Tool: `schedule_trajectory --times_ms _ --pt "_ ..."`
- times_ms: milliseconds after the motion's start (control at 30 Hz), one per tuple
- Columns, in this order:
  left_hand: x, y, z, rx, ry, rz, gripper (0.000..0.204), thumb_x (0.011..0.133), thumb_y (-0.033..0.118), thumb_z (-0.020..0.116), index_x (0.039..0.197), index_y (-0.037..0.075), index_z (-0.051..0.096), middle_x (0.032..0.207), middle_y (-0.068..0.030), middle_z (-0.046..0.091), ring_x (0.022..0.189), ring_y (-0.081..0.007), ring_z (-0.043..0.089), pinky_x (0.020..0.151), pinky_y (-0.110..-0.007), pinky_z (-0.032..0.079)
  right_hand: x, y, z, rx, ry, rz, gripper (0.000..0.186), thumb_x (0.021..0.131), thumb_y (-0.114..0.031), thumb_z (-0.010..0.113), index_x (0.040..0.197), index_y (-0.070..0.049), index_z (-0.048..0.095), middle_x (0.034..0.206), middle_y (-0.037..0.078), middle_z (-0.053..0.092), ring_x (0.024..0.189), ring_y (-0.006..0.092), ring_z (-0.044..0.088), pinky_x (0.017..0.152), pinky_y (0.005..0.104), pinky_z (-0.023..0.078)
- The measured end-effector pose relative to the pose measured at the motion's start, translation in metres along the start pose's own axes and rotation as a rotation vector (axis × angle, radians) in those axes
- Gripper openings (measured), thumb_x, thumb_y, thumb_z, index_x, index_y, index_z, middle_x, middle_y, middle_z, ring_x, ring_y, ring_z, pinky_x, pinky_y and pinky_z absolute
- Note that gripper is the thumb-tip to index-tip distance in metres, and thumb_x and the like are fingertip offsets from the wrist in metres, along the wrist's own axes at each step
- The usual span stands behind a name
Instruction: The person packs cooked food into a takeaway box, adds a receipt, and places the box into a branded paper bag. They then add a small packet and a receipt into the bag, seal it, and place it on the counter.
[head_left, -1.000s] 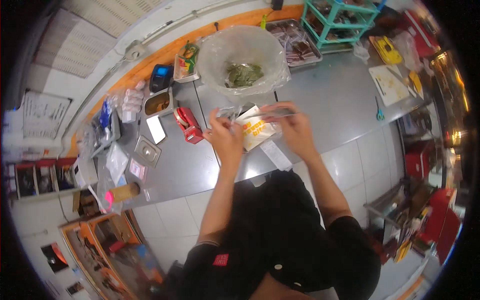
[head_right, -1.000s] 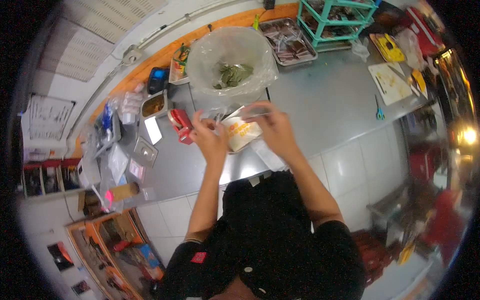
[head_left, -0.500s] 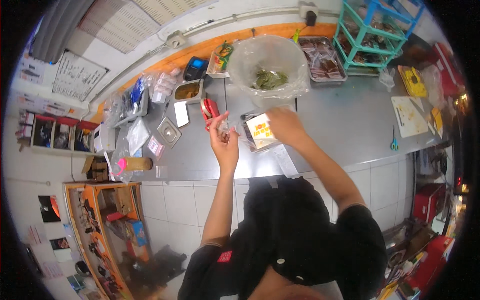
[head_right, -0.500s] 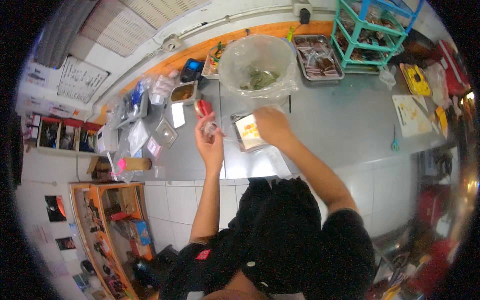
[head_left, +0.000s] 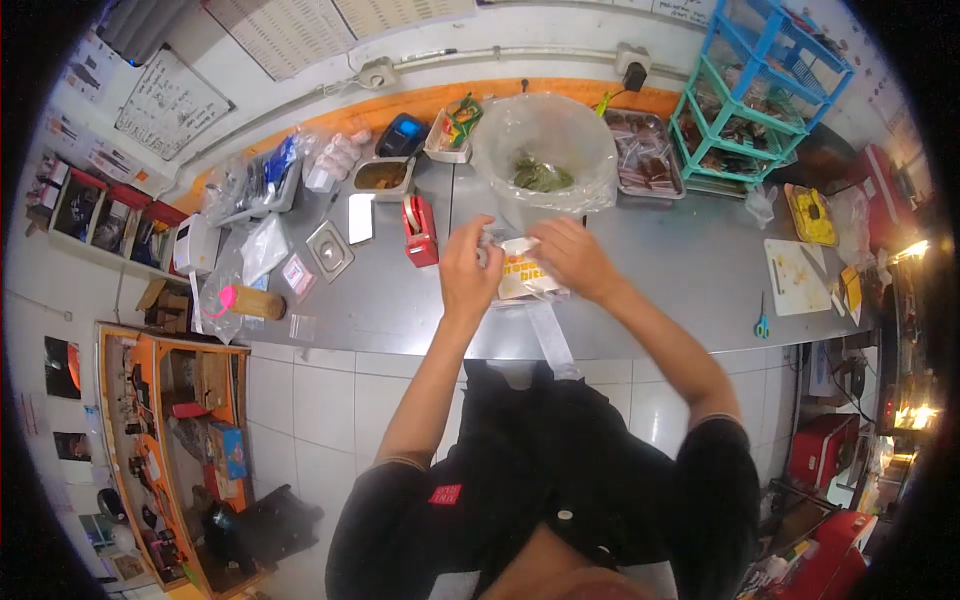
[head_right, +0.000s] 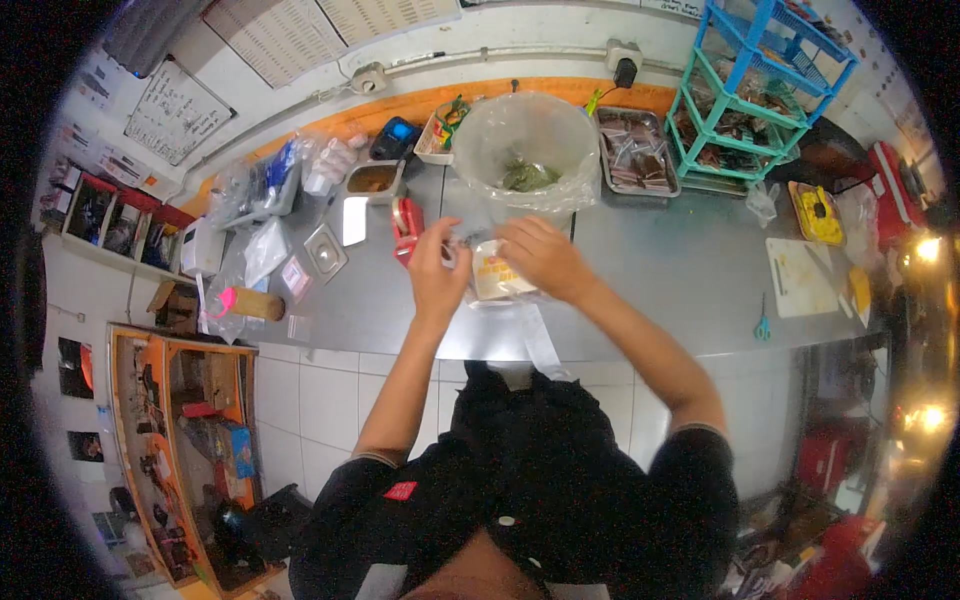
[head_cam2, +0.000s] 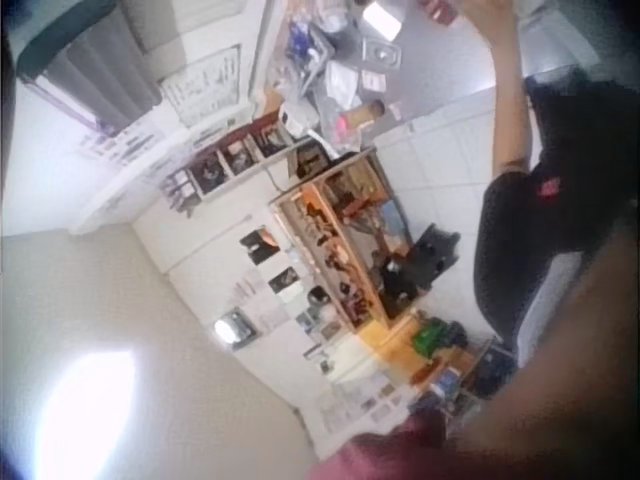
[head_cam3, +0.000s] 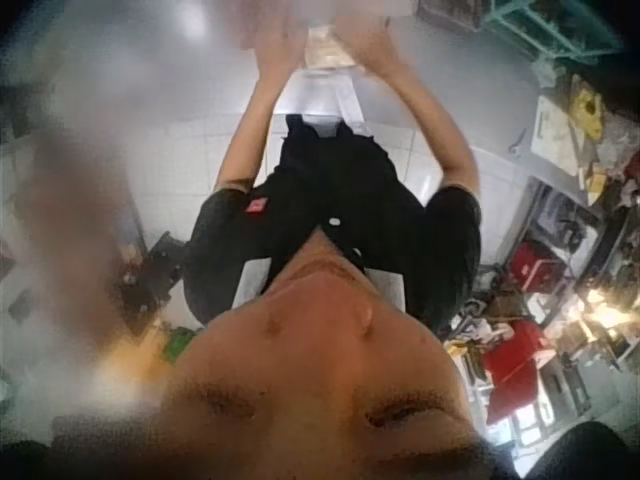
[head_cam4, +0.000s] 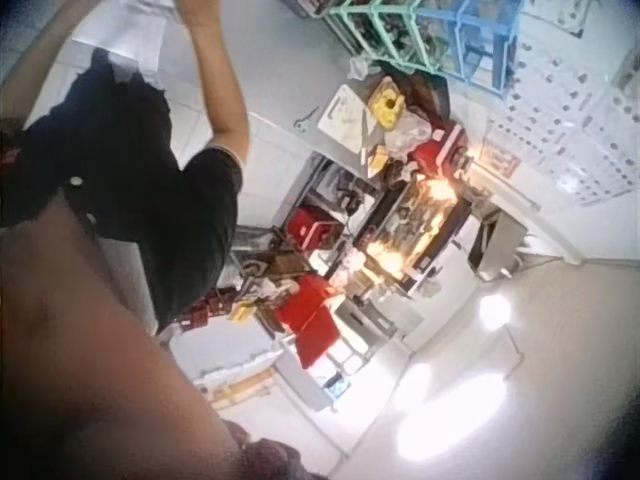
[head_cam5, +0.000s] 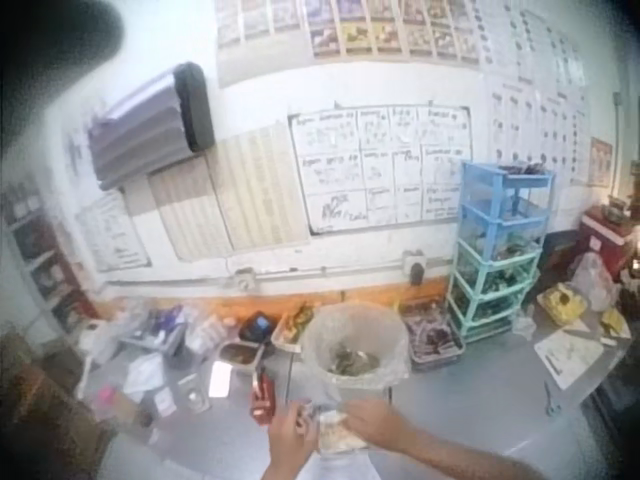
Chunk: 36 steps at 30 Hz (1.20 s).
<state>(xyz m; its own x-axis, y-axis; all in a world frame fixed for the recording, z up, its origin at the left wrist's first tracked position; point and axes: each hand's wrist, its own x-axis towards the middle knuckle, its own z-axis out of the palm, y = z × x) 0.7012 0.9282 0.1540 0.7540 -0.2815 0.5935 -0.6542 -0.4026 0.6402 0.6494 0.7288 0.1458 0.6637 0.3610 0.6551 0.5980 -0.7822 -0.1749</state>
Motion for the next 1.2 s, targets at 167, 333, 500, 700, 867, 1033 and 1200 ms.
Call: schedule_trajectory --times_ms 167,333,500,700,867,1033,1200 --pt "-0.018 -0.001 0.023 -0.12 -0.039 0.193 0.06 0.077 0.007 0.074 0.132 0.004 0.051 0.119 -0.0193 0.058 0.108 -0.0366 0.054 0.096 -0.046 0.043 0.006 0.015 0.071 0.861 0.058 0.529 0.031 0.076 -0.005 0.072 0.107 0.0 0.067 0.108 0.01 0.07 0.098 0.0238 0.067 0.089 0.0346 0.052" --pt "-0.06 -0.049 0.074 -0.058 -0.082 0.1 0.057 0.075 0.019 0.077 0.126 0.004 0.054 0.115 -0.0161 0.058 0.113 -0.0354 0.053 0.094 -0.05 0.04 0.015 -0.013 0.068 0.65 0.133 0.496 0.028 0.076 0.0 0.07 0.104 -0.004 0.07 0.092 0.008 0.07 0.086 0.0231 0.066 0.079 0.0343 0.053" --pt "-0.059 -0.054 0.096 0.03 -0.175 -0.109 0.056 0.073 0.029 0.076 0.118 0.004 0.057 0.11 -0.013 0.058 0.111 -0.0338 0.052 0.094 -0.048 0.04 0.009 -0.032 0.064 0.289 0.157 0.122 0.023 0.076 -0.003 0.068 0.098 -0.006 0.07 0.091 0.01 0.067 0.092 0.0306 0.063 0.081 0.0401 0.052" --pt "-0.036 -0.05 0.093 0.339 -0.207 0.283 0.027 0.077 0.031 0.07 0.09 0.009 0.062 0.091 -0.0112 0.06 0.089 -0.0329 0.057 0.075 -0.045 0.041 -0.023 -0.035 0.044 0.206 0.104 0.293 0.031 0.073 0.002 0.07 0.102 -0.008 0.07 0.09 0.004 0.069 0.092 0.0253 0.062 0.079 0.037 0.051" --pt "-0.017 -0.061 0.096 0.418 -0.662 0.058 0.024 0.079 0.025 0.066 0.089 0.004 0.064 0.082 -0.0199 0.068 0.079 -0.0377 0.067 0.07 -0.05 0.049 -0.061 -0.037 0.046 0.349 0.229 0.613 0.039 0.078 0.003 0.068 0.115 -0.005 0.063 0.109 0.013 0.064 0.103 0.0318 0.059 0.087 0.0396 0.05" --pt "0.009 -0.067 0.072 0.33 -0.639 0.033 0.026 0.078 0.017 0.064 0.095 -0.001 0.066 0.08 -0.0233 0.068 0.079 -0.0401 0.068 0.069 -0.05 0.053 -0.134 -0.049 0.059 0.218 0.175 0.735 0.055 0.078 0.002 0.067 0.131 -0.006 0.053 0.132 0.019 0.053 0.12 0.0391 0.051 0.103 0.0462 0.043" --pt "0.047 -0.036 0.0 0.363 -0.729 -0.235 0.025 0.087 0.016 0.058 0.104 0.0 0.066 0.083 -0.021 0.068 0.075 -0.0367 0.068 0.064 -0.047 0.054 -0.14 -0.04 0.071 0.121 0.158 0.521 0.069 0.079 -0.003 0.072 0.141 -0.01 0.043 0.151 0.019 0.036 0.137 0.0413 0.038 0.112 0.0484 0.037"
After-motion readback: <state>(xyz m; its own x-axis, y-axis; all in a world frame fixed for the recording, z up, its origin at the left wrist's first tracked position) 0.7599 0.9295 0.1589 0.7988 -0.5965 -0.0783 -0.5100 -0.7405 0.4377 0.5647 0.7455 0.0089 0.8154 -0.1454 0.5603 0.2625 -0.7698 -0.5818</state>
